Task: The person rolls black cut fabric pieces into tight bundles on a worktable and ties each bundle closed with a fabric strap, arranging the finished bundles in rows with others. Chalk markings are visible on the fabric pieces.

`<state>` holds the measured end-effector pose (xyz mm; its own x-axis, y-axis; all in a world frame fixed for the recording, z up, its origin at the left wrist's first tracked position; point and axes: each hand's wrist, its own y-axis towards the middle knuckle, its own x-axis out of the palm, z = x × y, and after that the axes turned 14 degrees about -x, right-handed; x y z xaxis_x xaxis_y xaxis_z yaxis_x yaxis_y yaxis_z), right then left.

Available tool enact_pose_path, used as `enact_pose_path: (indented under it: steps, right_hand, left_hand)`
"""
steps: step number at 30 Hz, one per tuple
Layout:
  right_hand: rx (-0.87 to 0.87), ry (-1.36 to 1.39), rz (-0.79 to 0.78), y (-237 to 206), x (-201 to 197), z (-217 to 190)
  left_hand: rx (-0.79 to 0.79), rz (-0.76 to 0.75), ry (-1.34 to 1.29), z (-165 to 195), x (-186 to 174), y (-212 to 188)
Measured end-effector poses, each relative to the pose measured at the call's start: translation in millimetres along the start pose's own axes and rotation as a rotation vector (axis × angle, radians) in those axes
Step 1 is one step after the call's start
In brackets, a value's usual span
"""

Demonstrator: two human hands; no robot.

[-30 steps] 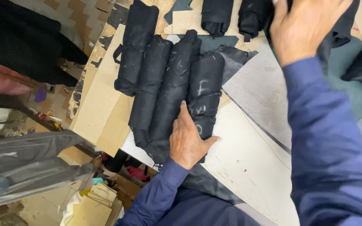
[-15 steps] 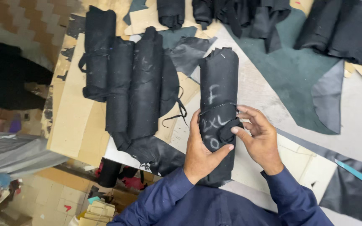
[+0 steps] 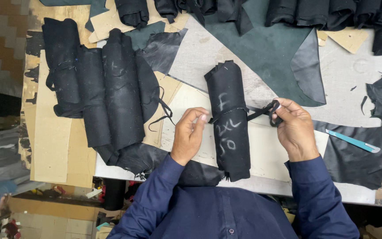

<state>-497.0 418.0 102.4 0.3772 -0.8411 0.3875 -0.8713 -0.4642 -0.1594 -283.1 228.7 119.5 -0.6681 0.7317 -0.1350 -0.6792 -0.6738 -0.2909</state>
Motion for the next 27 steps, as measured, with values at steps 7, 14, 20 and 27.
enact_pose_path:
  steps: [7,14,20,27]
  right_hand:
    - [-0.033,-0.48,-0.344,-5.5,9.1,-52.5]
    - [-0.097,-1.679,-0.816,-3.3,-14.2,-54.0]
    - [-0.172,-1.62,-0.718,8.9,-31.5,-60.5]
    - [-0.081,-1.274,-0.609,4.2,12.8,-83.2]
  left_hand:
    - [0.404,0.066,0.447,15.2,25.8,10.9]
    - [0.075,-0.11,-0.124,-10.6,23.4,38.1]
    - [0.053,-0.079,-0.451,-29.6,-0.9,50.5]
    - [0.053,-0.072,-0.411,-16.2,-3.3,35.9]
